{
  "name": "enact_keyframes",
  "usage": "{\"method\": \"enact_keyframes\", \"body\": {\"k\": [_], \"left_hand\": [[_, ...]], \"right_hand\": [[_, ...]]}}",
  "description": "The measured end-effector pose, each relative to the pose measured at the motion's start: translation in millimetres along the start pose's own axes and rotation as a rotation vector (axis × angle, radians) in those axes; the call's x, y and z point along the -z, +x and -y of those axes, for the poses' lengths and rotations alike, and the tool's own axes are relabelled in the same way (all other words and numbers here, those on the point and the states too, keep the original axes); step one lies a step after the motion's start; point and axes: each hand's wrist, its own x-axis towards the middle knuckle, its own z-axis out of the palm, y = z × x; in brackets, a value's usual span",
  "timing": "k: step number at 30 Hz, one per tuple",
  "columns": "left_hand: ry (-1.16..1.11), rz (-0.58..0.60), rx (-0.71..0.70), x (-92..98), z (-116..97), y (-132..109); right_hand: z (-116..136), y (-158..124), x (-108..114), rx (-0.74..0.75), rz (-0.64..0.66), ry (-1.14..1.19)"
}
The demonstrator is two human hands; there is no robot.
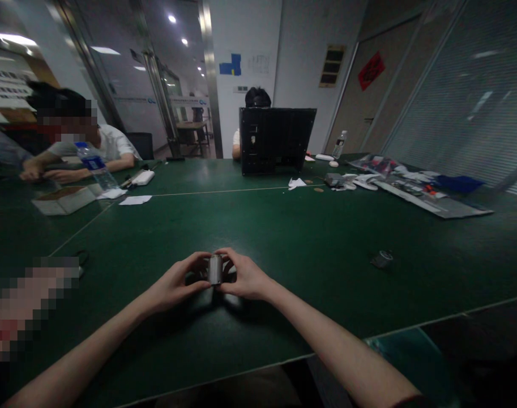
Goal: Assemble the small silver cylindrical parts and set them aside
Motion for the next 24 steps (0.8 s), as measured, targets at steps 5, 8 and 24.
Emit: {"method": "enact_keyframes", "body": {"k": [5, 8, 24], "left_hand": [[0.061, 0.006, 0.026, 1.4, -0.4, -0.4], [0.090, -0.005, 0.032, 2.4, -1.2, 0.0], [0.206, 0.008, 0.109, 7.7, -11.2, -0.6]], "right_hand": [[1.3, 0.1, 0.0, -0.021, 0.020, 0.047], [0.8, 0.4, 0.4, -0.048, 0.027, 0.086], [0.2, 2.4, -0.7, -0.231, 0.096, 0.329]]}}
